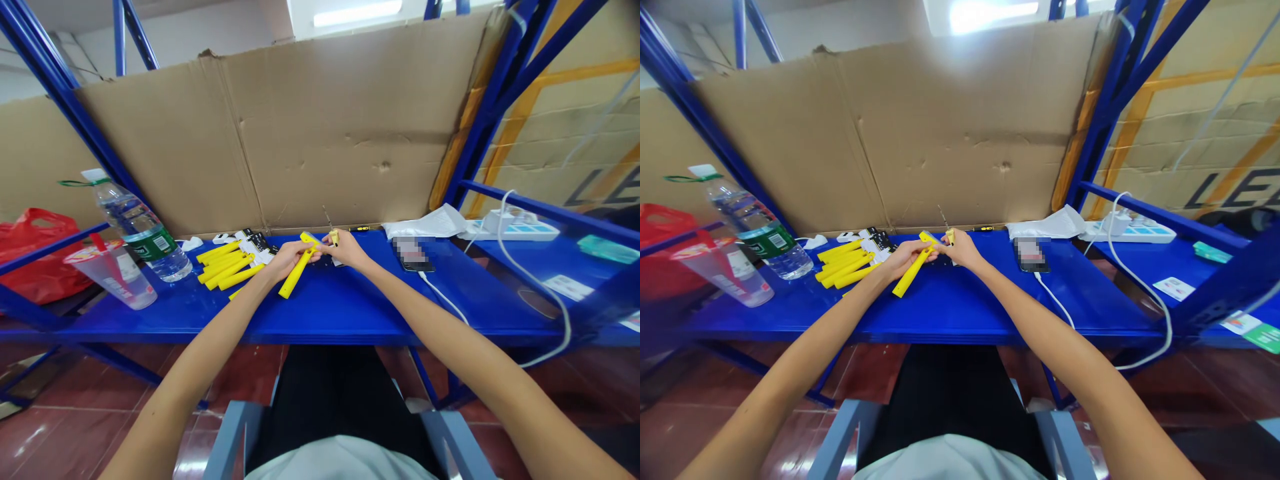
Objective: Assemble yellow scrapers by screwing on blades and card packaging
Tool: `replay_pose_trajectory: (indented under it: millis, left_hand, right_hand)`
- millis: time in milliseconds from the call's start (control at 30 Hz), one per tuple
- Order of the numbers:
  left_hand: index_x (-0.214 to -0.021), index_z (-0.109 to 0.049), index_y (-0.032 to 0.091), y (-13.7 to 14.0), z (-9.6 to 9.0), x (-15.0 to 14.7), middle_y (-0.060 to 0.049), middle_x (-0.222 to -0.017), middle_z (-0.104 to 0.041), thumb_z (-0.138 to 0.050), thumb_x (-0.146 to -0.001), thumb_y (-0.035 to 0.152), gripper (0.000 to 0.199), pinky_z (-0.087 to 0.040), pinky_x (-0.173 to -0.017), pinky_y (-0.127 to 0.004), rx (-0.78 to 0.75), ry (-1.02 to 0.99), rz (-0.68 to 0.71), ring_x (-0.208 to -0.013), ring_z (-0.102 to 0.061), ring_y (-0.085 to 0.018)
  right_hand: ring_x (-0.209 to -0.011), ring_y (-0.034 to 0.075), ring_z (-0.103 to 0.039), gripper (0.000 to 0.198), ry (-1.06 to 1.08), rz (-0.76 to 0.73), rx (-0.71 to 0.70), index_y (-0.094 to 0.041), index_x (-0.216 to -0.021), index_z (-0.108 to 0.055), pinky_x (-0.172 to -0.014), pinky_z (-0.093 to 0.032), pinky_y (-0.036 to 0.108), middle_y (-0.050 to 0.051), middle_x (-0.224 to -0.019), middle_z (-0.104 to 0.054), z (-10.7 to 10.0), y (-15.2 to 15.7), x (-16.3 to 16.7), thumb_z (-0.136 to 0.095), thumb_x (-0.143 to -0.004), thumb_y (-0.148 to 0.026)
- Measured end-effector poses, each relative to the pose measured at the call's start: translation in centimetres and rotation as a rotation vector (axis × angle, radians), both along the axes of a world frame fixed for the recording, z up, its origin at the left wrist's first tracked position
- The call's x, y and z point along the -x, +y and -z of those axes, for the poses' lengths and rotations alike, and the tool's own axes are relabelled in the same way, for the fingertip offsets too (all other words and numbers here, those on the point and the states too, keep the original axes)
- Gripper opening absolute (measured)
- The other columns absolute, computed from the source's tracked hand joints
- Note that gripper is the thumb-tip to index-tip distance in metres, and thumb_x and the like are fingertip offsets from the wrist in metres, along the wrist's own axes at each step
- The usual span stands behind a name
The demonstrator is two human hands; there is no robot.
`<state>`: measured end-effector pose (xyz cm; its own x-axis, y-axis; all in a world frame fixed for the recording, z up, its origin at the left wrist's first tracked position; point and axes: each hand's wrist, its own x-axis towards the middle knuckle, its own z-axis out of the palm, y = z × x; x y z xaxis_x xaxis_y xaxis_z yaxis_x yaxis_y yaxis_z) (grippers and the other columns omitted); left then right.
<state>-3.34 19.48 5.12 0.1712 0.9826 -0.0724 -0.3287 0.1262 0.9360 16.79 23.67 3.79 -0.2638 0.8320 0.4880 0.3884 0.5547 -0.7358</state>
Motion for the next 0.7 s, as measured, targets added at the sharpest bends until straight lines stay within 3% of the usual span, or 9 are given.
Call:
replay_pose_trajectory:
  millis: [267,400,567,700]
  left_hand:
    - [-0.097,-0.076,0.005,-0.1,-0.2,0.2,-0.019,-0.095,-0.083,-0.066,-0.099,0.004,0.010,-0.070,-0.084,-0.030,-0.041,-0.007,0.004,-0.078,-0.080,-0.019]
    - [-0.097,-0.078,0.004,-0.2,-0.4,0.2,-0.020,-0.096,-0.083,-0.065,-0.100,0.004,0.013,-0.069,-0.085,-0.030,-0.051,-0.013,0.013,-0.078,-0.080,-0.020]
    - [-0.100,-0.079,0.003,-0.1,-0.2,0.2,-0.022,-0.102,-0.083,-0.068,-0.099,0.005,0.011,-0.069,-0.089,-0.032,-0.041,-0.022,0.024,-0.079,-0.081,-0.020]
    - [-0.100,-0.079,0.003,0.1,-0.1,0.2,-0.022,-0.103,-0.083,-0.069,-0.099,0.005,0.010,-0.069,-0.090,-0.031,-0.029,-0.031,0.032,-0.081,-0.081,-0.021]
  right_hand:
    - [-0.068,0.020,-0.070,0.038,0.156,-0.073,0.134,-0.024,-0.077,-0.055,-0.060,-0.053,0.028,0.002,-0.077,-0.074,0.1,-0.7,0.7,-0.089,-0.083,-0.041]
    - [-0.067,0.020,-0.075,0.042,0.295,-0.134,0.214,-0.024,-0.080,-0.054,-0.055,-0.058,0.029,0.003,-0.085,-0.078,-0.3,-1.4,0.9,-0.094,-0.077,-0.037]
    - [-0.065,0.020,-0.074,0.049,0.403,-0.166,0.313,-0.024,-0.078,-0.054,-0.050,-0.060,0.028,0.002,-0.080,-0.076,-0.7,-1.9,0.9,-0.102,-0.067,-0.030]
    - [-0.066,0.020,-0.075,0.045,0.411,-0.180,0.356,-0.023,-0.076,-0.057,-0.051,-0.062,0.028,0.001,-0.072,-0.073,-1.0,-2.1,0.8,-0.101,-0.070,-0.031]
